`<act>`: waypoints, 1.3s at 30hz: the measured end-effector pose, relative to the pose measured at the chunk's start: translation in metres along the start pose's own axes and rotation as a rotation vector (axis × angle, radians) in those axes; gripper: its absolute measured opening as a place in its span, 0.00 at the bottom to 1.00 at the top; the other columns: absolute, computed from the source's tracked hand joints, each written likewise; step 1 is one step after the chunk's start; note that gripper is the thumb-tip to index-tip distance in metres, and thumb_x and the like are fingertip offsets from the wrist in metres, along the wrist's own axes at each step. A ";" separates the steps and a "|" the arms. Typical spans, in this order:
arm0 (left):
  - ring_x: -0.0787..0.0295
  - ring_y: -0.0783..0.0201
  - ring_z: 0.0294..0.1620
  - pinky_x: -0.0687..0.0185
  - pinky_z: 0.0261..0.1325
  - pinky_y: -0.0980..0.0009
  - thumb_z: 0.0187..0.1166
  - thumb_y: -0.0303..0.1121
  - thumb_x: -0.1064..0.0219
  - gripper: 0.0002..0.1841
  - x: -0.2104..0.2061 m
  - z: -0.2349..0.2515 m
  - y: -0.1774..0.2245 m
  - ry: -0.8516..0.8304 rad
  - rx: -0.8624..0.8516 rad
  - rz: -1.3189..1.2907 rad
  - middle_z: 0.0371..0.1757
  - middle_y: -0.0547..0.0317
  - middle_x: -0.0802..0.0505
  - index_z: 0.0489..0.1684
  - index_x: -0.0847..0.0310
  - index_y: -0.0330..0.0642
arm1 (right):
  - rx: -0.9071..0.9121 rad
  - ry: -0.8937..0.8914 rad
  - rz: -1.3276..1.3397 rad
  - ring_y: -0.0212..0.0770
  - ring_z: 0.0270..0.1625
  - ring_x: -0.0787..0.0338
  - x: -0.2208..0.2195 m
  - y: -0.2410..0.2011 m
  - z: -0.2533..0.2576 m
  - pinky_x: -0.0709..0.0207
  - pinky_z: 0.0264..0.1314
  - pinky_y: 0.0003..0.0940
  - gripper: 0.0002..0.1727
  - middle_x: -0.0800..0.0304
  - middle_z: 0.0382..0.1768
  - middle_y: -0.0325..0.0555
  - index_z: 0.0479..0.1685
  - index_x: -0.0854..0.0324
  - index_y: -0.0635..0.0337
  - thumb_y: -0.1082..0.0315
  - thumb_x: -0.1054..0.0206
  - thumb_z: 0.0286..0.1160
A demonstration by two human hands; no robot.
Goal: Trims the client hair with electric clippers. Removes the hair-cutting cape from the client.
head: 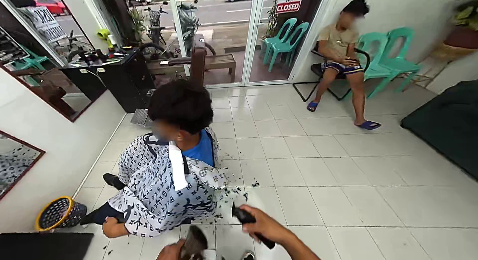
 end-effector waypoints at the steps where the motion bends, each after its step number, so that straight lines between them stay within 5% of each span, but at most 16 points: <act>1: 0.07 0.37 0.50 0.17 0.58 0.34 0.66 0.53 0.21 0.30 0.006 0.014 0.035 0.029 -0.106 0.014 0.45 0.38 0.05 0.56 0.12 0.36 | 0.011 0.037 0.050 0.33 0.20 0.21 0.024 -0.007 0.003 0.21 0.25 0.33 0.33 0.19 0.28 0.39 0.75 0.30 0.60 0.54 0.31 0.70; 4: 0.06 0.42 0.50 0.14 0.53 0.38 0.69 0.48 0.23 0.25 0.035 0.043 0.123 0.083 -0.303 0.118 0.59 0.45 0.06 0.57 0.12 0.38 | 0.074 0.144 0.142 0.32 0.20 0.20 0.078 -0.034 0.025 0.21 0.24 0.29 0.32 0.18 0.27 0.37 0.71 0.29 0.58 0.42 0.52 0.84; 6: 0.04 0.44 0.47 0.11 0.48 0.42 0.71 0.46 0.24 0.24 0.060 0.064 0.160 0.127 -0.318 0.190 0.81 0.52 0.18 0.61 0.13 0.41 | 0.110 0.223 0.220 0.32 0.19 0.20 0.102 -0.056 0.044 0.22 0.22 0.28 0.30 0.18 0.25 0.37 0.70 0.27 0.59 0.47 0.61 0.87; 10: 0.05 0.44 0.38 0.11 0.40 0.45 0.71 0.39 0.24 0.21 0.120 0.102 0.193 0.301 -0.236 0.234 0.95 0.53 0.40 0.62 0.13 0.41 | 0.148 0.309 0.338 0.36 0.18 0.16 0.129 -0.097 0.084 0.17 0.21 0.31 0.19 0.16 0.24 0.44 0.61 0.25 0.66 0.61 0.54 0.90; 14: 0.05 0.47 0.31 0.12 0.35 0.50 0.66 0.36 0.22 0.21 0.164 0.119 0.196 0.490 -0.131 0.188 0.95 0.49 0.42 0.59 0.12 0.40 | 0.243 0.322 0.311 0.35 0.20 0.14 0.134 -0.141 0.120 0.15 0.24 0.31 0.09 0.15 0.22 0.41 0.41 0.21 0.64 0.66 0.41 0.80; 18: 0.05 0.47 0.35 0.12 0.37 0.51 0.69 0.35 0.24 0.22 0.178 0.126 0.195 0.462 0.054 0.197 0.97 0.50 0.48 0.62 0.13 0.41 | 0.251 0.234 0.149 0.33 0.34 0.11 0.122 -0.174 0.158 0.14 0.42 0.32 0.13 0.11 0.31 0.43 0.49 0.19 0.69 0.65 0.34 0.81; 20: 0.05 0.46 0.39 0.12 0.40 0.50 0.73 0.34 0.30 0.21 0.173 0.137 0.187 0.386 0.173 0.245 0.98 0.53 0.52 0.66 0.15 0.41 | 0.153 0.079 0.027 0.36 0.36 0.10 0.105 -0.177 0.179 0.14 0.43 0.35 0.18 0.11 0.35 0.47 0.53 0.20 0.70 0.61 0.31 0.81; 24: 0.05 0.44 0.44 0.11 0.43 0.47 0.80 0.35 0.36 0.22 0.157 0.149 0.177 0.330 0.313 0.267 0.98 0.58 0.53 0.73 0.18 0.43 | -0.026 -0.171 0.050 0.37 0.34 0.10 0.076 -0.172 0.210 0.14 0.37 0.34 0.17 0.12 0.36 0.47 0.47 0.23 0.66 0.58 0.31 0.83; 26: 0.05 0.43 0.47 0.12 0.46 0.46 0.79 0.32 0.37 0.22 0.155 0.149 0.181 0.316 0.363 0.239 0.97 0.56 0.49 0.74 0.18 0.42 | -0.082 -0.225 0.113 0.38 0.35 0.08 0.066 -0.170 0.216 0.13 0.37 0.34 0.17 0.10 0.37 0.48 0.49 0.22 0.66 0.57 0.31 0.84; 28: 0.05 0.41 0.48 0.12 0.48 0.45 0.79 0.31 0.37 0.25 0.156 0.148 0.184 0.324 0.418 0.203 0.92 0.50 0.33 0.77 0.23 0.38 | -0.106 -0.246 0.137 0.39 0.35 0.07 0.060 -0.169 0.219 0.12 0.37 0.34 0.18 0.09 0.39 0.49 0.51 0.23 0.66 0.57 0.32 0.84; 30: 0.06 0.39 0.50 0.13 0.52 0.45 0.79 0.31 0.39 0.36 0.154 0.147 0.184 0.324 0.482 0.140 0.69 0.39 0.12 0.91 0.44 0.36 | -0.126 -0.246 0.167 0.40 0.36 0.07 0.056 -0.166 0.223 0.12 0.38 0.35 0.19 0.09 0.40 0.50 0.54 0.23 0.67 0.57 0.33 0.85; 32: 0.07 0.37 0.53 0.15 0.56 0.43 0.79 0.32 0.37 0.42 0.152 0.147 0.184 0.302 0.525 0.085 0.59 0.36 0.09 0.95 0.57 0.39 | -0.136 -0.237 0.195 0.40 0.38 0.08 0.055 -0.164 0.227 0.12 0.40 0.35 0.20 0.10 0.42 0.51 0.57 0.23 0.68 0.56 0.34 0.86; 39: 0.07 0.38 0.55 0.16 0.58 0.44 0.78 0.31 0.37 0.43 0.149 0.148 0.182 0.298 0.543 0.104 0.62 0.37 0.09 0.95 0.58 0.39 | 0.008 -0.241 0.131 0.39 0.35 0.08 0.054 -0.171 0.232 0.12 0.38 0.34 0.18 0.10 0.38 0.50 0.51 0.21 0.69 0.58 0.32 0.84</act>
Point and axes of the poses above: each hand's wrist, its own z-axis towards the middle knuckle, its own x-axis out of the back of the hand, y = z × x, the point moved 8 cm from there along z, towards the middle knuckle
